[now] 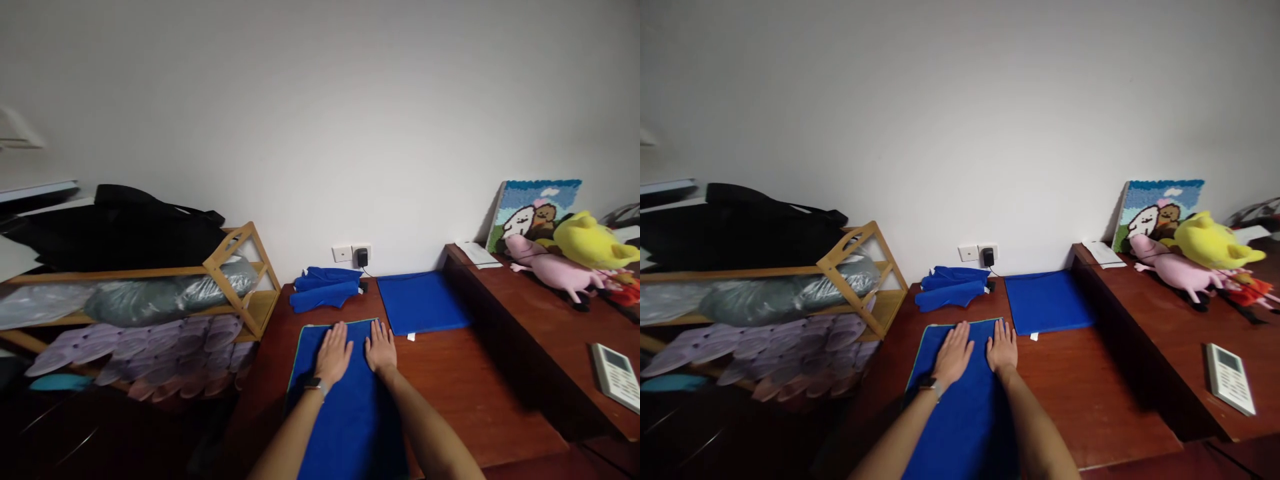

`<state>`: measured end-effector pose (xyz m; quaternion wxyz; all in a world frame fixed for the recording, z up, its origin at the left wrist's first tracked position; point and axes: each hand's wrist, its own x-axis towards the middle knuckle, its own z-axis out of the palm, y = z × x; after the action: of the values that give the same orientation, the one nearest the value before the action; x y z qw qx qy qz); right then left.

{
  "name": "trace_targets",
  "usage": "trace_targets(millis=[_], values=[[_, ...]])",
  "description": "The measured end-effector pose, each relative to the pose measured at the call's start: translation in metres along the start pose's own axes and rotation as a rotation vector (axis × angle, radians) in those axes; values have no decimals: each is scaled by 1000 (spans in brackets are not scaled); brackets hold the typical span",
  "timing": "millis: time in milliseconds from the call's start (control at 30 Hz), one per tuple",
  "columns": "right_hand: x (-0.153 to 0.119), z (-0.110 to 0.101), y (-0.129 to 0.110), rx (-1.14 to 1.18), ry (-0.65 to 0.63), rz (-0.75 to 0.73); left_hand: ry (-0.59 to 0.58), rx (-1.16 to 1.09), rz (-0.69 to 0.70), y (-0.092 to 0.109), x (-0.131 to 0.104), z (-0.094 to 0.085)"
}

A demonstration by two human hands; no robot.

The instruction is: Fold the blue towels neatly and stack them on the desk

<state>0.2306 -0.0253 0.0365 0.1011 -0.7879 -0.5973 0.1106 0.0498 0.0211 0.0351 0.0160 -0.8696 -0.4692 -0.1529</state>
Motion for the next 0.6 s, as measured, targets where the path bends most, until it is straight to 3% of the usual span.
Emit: trace_targets(millis=[100, 200, 300, 500, 600], values=[[-1, 0, 2, -23, -24, -16, -74, -53, 31, 51, 6, 17], [-2, 3, 3, -49, -10, -22, -83, -66, -95, 68, 3, 28], [-1, 5, 3, -49, 13, -4, -74, -52, -144, 48, -9, 27], [2, 7, 1, -27, 5, 12, -96, 18, -275, -30, -35, 4], [2, 8, 2, -33, -9, 16, -92, 31, -268, -54, -38, -2]])
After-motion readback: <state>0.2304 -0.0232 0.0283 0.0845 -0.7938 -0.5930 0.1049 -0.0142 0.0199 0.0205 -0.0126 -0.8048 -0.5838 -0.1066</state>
